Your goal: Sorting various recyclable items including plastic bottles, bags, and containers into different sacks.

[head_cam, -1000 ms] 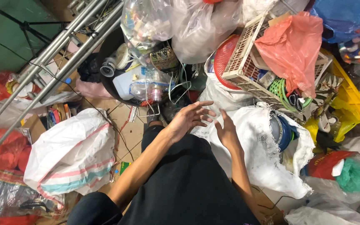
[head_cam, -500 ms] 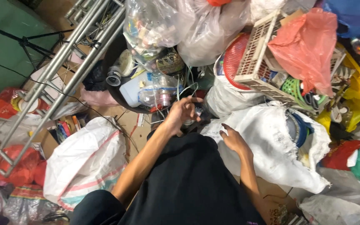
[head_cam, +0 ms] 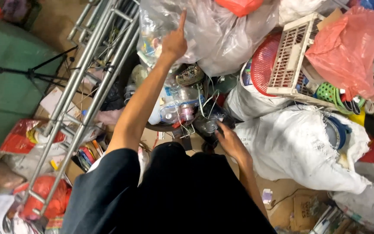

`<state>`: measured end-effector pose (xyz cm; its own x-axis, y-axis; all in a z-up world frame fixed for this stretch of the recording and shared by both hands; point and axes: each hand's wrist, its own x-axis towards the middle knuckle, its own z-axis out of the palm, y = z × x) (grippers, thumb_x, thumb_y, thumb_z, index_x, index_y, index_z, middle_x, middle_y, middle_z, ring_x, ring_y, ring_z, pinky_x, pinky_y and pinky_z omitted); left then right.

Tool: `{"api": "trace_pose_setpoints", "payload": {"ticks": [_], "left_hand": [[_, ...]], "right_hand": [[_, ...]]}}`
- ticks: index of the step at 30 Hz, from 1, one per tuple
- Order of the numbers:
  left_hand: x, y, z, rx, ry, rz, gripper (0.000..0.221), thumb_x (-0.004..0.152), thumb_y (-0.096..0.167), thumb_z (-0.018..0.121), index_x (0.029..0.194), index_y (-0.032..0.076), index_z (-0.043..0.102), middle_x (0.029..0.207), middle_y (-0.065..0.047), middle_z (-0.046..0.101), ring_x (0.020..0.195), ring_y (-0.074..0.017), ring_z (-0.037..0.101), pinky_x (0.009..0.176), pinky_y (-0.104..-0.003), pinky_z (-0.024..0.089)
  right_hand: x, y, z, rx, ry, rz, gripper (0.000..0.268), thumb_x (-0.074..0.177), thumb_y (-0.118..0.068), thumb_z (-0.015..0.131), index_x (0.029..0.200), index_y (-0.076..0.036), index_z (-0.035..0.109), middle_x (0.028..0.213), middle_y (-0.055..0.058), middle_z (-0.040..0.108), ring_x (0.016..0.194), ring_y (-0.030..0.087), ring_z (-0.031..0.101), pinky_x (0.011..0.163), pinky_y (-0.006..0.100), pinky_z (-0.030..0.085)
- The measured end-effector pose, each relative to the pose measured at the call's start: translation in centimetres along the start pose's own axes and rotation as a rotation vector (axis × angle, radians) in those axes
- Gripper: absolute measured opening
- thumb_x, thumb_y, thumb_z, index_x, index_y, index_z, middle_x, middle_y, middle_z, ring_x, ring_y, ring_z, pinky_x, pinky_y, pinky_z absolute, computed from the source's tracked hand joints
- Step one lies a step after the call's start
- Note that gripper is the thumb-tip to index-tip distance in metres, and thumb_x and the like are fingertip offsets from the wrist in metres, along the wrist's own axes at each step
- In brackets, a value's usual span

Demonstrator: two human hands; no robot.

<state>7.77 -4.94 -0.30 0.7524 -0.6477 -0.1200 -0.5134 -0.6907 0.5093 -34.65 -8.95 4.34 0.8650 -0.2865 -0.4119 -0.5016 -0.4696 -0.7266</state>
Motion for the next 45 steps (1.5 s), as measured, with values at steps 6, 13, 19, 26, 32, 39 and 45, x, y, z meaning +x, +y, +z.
{"api": "trace_pose_setpoints", "payload": {"ticks": [6, 13, 19, 26, 32, 39, 45], "left_hand": [[3.1, -5.6, 5.4, 0.166, 0.139, 0.196, 0.025, 0.089, 0.017, 0.068, 0.111, 0.005, 0.065, 0.097, -0.021, 0.072, 0.083, -0.0438, 0.071, 0.069, -0.055, 0.055], [-11.3, -3.6, -2.1, 0.061, 0.310, 0.230, 0.017, 0.097, 0.018, 0.065, 0.086, 0.005, 0.065, 0.086, -0.018, 0.072, 0.073, -0.0376, 0.070, 0.066, -0.049, 0.054], [-16.6, -5.4, -3.9, -0.009, 0.460, 0.134, 0.009, 0.091, 0.002, 0.061, 0.092, 0.008, 0.068, 0.083, -0.016, 0.070, 0.075, -0.0366, 0.070, 0.063, -0.049, 0.052], [-8.9, -5.8, -9.0, -0.053, 0.646, 0.103, 0.002, 0.092, 0.002, 0.069, 0.090, 0.001, 0.069, 0.082, -0.019, 0.069, 0.073, -0.0388, 0.068, 0.063, -0.049, 0.051], [-10.4, -2.9, -6.5, -0.127, 0.523, 0.255, 0.013, 0.087, -0.005, 0.068, 0.094, 0.004, 0.075, 0.089, -0.017, 0.071, 0.086, -0.0323, 0.068, 0.081, -0.046, 0.050], [-16.7, -1.1, -4.8, -0.210, 0.472, 0.250, 0.010, 0.088, 0.000, 0.072, 0.098, 0.002, 0.075, 0.100, -0.013, 0.074, 0.113, -0.0354, 0.066, 0.099, -0.048, 0.046], [-18.2, -2.3, -5.3, -0.321, 0.433, 0.098, 0.068, 0.096, 0.012, 0.070, 0.155, -0.002, 0.038, 0.155, -0.023, 0.048, 0.136, -0.0385, 0.050, 0.114, -0.055, 0.029]], "right_hand": [[-1.0, -4.9, -1.2, 0.015, -0.059, 0.410, 0.053, 0.101, -0.032, 0.052, 0.147, -0.006, 0.050, 0.130, 0.024, 0.068, 0.122, 0.036, 0.067, 0.105, 0.041, 0.050], [-0.1, -4.7, -2.5, 0.003, -0.065, 0.393, 0.050, 0.101, -0.032, 0.050, 0.147, -0.012, 0.049, 0.146, 0.018, 0.056, 0.132, 0.035, 0.057, 0.109, 0.042, 0.044], [1.6, -6.4, -3.4, -0.013, -0.005, 0.276, 0.049, 0.101, -0.031, 0.050, 0.146, -0.012, 0.050, 0.148, 0.017, 0.054, 0.135, 0.035, 0.053, 0.110, 0.043, 0.042], [3.3, -5.6, -3.0, 0.004, -0.041, 0.214, 0.050, 0.102, -0.030, 0.053, 0.148, -0.010, 0.049, 0.142, 0.016, 0.061, 0.131, 0.033, 0.059, 0.108, 0.042, 0.045], [13.9, -8.1, -1.2, 0.272, 0.080, 0.012, 0.097, 0.095, -0.023, 0.071, 0.162, -0.012, 0.002, 0.160, 0.027, 0.033, 0.137, 0.036, 0.051, 0.110, 0.044, 0.046], [26.7, -10.6, 1.1, -0.139, 0.393, -0.315, 0.088, 0.071, -0.005, 0.086, 0.144, -0.008, 0.037, 0.153, 0.035, 0.033, 0.137, 0.044, 0.046, 0.109, 0.045, 0.047], [35.5, -9.3, 0.3, 0.172, 0.493, -0.441, 0.039, 0.081, 0.008, 0.065, 0.120, 0.003, 0.060, 0.120, 0.018, 0.068, 0.115, 0.033, 0.069, 0.097, 0.038, 0.055]]}}
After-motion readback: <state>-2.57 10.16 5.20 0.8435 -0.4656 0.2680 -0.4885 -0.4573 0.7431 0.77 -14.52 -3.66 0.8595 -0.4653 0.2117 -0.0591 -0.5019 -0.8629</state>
